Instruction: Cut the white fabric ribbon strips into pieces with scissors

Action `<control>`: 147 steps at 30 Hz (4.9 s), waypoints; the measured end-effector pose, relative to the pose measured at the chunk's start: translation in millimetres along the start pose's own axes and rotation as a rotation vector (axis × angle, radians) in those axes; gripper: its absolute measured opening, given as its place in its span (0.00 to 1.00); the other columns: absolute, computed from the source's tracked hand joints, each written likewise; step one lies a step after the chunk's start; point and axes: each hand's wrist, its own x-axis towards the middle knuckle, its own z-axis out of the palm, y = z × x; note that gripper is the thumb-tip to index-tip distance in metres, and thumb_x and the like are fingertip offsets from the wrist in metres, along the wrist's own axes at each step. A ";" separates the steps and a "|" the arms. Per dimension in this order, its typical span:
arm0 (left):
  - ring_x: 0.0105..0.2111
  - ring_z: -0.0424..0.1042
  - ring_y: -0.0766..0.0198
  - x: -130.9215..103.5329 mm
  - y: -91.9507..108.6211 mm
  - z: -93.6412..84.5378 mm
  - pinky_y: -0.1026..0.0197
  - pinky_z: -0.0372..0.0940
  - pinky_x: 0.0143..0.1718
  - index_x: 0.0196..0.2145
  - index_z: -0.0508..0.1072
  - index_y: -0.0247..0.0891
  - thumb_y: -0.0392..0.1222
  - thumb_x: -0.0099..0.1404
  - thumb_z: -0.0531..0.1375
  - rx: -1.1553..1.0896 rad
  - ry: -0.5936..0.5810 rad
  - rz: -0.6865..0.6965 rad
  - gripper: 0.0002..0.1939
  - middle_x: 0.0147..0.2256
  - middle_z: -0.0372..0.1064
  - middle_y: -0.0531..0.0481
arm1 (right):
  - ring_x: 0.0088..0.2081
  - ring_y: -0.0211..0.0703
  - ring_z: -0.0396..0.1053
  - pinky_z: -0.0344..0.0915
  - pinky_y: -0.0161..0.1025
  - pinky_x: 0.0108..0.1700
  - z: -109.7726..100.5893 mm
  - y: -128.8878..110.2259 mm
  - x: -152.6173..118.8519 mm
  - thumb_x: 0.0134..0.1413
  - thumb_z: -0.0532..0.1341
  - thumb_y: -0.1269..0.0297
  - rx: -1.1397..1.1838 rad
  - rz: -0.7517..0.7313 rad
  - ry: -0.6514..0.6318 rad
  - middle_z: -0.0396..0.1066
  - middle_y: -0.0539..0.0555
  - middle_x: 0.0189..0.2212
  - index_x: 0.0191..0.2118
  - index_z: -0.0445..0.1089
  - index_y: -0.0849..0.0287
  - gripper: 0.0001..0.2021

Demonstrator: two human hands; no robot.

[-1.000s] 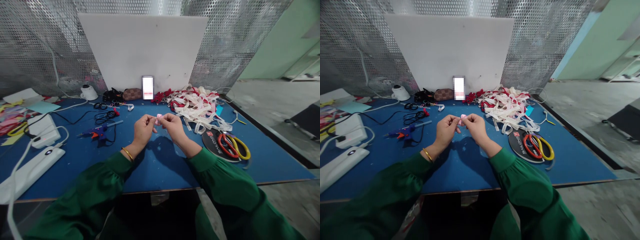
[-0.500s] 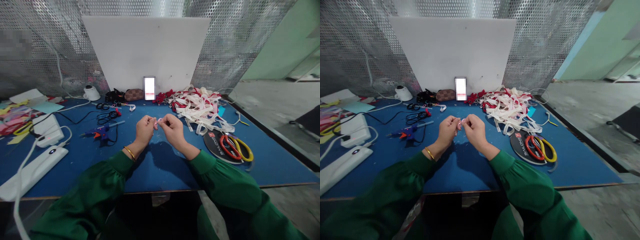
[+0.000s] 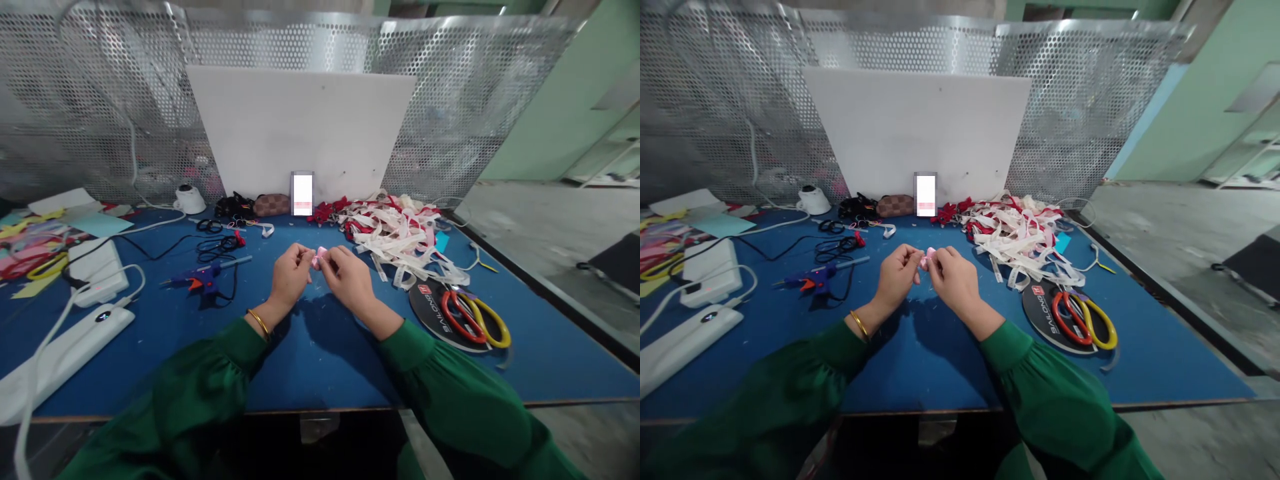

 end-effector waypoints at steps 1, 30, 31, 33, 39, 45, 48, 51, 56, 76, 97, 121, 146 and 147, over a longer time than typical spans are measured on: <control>0.16 0.66 0.71 -0.2 -0.7 0.3 0.66 0.60 0.21 0.31 0.69 0.39 0.47 0.67 0.59 -0.001 -0.002 0.001 0.10 0.25 0.72 0.56 | 0.28 0.39 0.63 0.52 0.37 0.31 -0.1 -0.7 -0.2 0.67 0.55 0.62 -0.042 -0.007 -0.008 0.67 0.51 0.29 0.30 0.66 0.56 0.12; 0.19 0.61 0.71 3.1 -3.5 4.7 0.66 0.58 0.22 0.25 0.71 0.36 0.51 0.49 0.70 -0.293 -0.056 -0.298 0.17 0.20 0.65 0.56 | 0.34 0.45 0.70 0.53 0.39 0.34 4.9 3.3 1.6 0.68 0.50 0.67 -0.229 -0.182 -0.259 0.77 0.58 0.37 0.42 0.70 0.60 0.11; 0.19 0.60 0.72 2.8 -3.7 5.7 0.67 0.58 0.22 0.24 0.71 0.36 0.51 0.49 0.70 -0.304 -0.059 -0.295 0.17 0.19 0.64 0.56 | 0.34 0.45 0.70 0.54 0.39 0.35 5.2 3.2 1.4 0.68 0.49 0.69 -0.235 -0.229 -0.270 0.76 0.58 0.37 0.42 0.69 0.61 0.11; 0.18 0.58 0.72 2.5 -4.2 7.1 0.67 0.56 0.21 0.23 0.70 0.36 0.50 0.48 0.70 -0.316 -0.065 -0.311 0.17 0.17 0.62 0.57 | 0.34 0.46 0.69 0.55 0.40 0.36 6.3 2.5 0.8 0.66 0.49 0.70 -0.270 -0.306 -0.281 0.76 0.60 0.36 0.41 0.70 0.63 0.12; 0.18 0.60 0.73 6.4 -1.7 1.1 0.68 0.54 0.21 0.23 0.72 0.35 0.50 0.43 0.74 -0.348 -0.051 -0.418 0.19 0.20 0.66 0.55 | 0.32 0.44 0.68 0.56 0.39 0.35 7.4 4.9 0.4 0.66 0.52 0.69 -0.173 -0.183 -0.186 0.74 0.57 0.32 0.36 0.69 0.60 0.10; 0.21 0.63 0.73 7.5 1.2 -6.5 0.68 0.52 0.21 0.25 0.76 0.33 0.55 0.46 0.73 -0.325 -0.080 -0.484 0.21 0.25 0.72 0.50 | 0.31 0.40 0.68 0.61 0.35 0.35 4.5 10.9 0.5 0.65 0.58 0.65 0.149 -0.076 0.065 0.71 0.52 0.31 0.32 0.72 0.56 0.10; 0.20 0.61 0.74 5.4 -3.1 -4.5 0.68 0.51 0.21 0.25 0.76 0.33 0.52 0.48 0.72 -0.322 -0.122 -0.504 0.18 0.24 0.71 0.51 | 0.32 0.40 0.69 0.63 0.36 0.37 6.3 11.3 -0.7 0.64 0.60 0.64 0.245 -0.097 0.097 0.72 0.52 0.32 0.34 0.74 0.56 0.08; 0.19 0.61 0.74 5.0 -6.1 -3.0 0.68 0.51 0.21 0.26 0.76 0.33 0.49 0.50 0.70 -0.374 -0.152 -0.507 0.15 0.24 0.70 0.52 | 0.31 0.40 0.69 0.64 0.36 0.35 8.8 11.3 -0.3 0.62 0.60 0.64 0.347 -0.047 0.069 0.72 0.52 0.29 0.32 0.72 0.56 0.08; 0.19 0.64 0.74 6.1 0.4 -2.9 0.68 0.53 0.21 0.29 0.75 0.34 0.44 0.52 0.68 -0.398 -0.159 -0.453 0.11 0.26 0.71 0.53 | 0.26 0.39 0.68 0.64 0.36 0.31 12.0 14.5 4.8 0.60 0.61 0.59 0.627 0.161 -0.019 0.69 0.48 0.23 0.29 0.67 0.56 0.10; 0.17 0.63 0.71 6.8 2.8 -2.5 0.66 0.59 0.23 0.33 0.76 0.36 0.45 0.63 0.59 -0.134 -0.073 -0.135 0.10 0.26 0.74 0.53 | 0.25 0.39 0.69 0.63 0.37 0.31 9.9 14.2 10.0 0.54 0.64 0.49 0.719 0.371 -0.024 0.70 0.49 0.23 0.28 0.69 0.57 0.16; 0.21 0.71 0.63 -7.2 9.7 -4.5 0.63 0.62 0.32 0.50 0.74 0.42 0.41 0.72 0.51 0.425 -0.105 0.100 0.15 0.24 0.75 0.53 | 0.25 0.37 0.66 0.61 0.36 0.31 8.9 27.3 15.5 0.47 0.69 0.58 0.728 0.238 -0.217 0.74 0.49 0.21 0.26 0.74 0.58 0.09; 0.28 0.75 0.63 -1.5 6.0 -3.4 0.62 0.66 0.34 0.46 0.74 0.41 0.43 0.61 0.65 0.386 -0.003 0.039 0.15 0.33 0.80 0.50 | 0.23 0.36 0.68 0.60 0.33 0.27 14.8 24.8 12.7 0.45 0.68 0.54 0.923 0.471 -0.217 0.72 0.49 0.20 0.29 0.75 0.60 0.13; 0.24 0.72 0.64 6.7 -4.2 -6.1 0.65 0.65 0.25 0.35 0.82 0.38 0.47 0.58 0.65 0.071 -0.071 -0.219 0.11 0.29 0.79 0.48 | 0.26 0.39 0.64 0.54 0.35 0.28 15.1 17.7 9.1 0.47 0.68 0.56 0.302 0.199 -0.261 0.69 0.47 0.25 0.30 0.63 0.55 0.13; 0.24 0.72 0.64 6.6 -5.3 -4.8 0.65 0.64 0.24 0.34 0.82 0.38 0.48 0.59 0.64 0.032 -0.070 -0.246 0.12 0.30 0.79 0.48 | 0.26 0.39 0.62 0.52 0.36 0.28 14.2 16.2 8.0 0.48 0.68 0.53 0.213 0.179 -0.244 0.69 0.48 0.26 0.30 0.62 0.55 0.15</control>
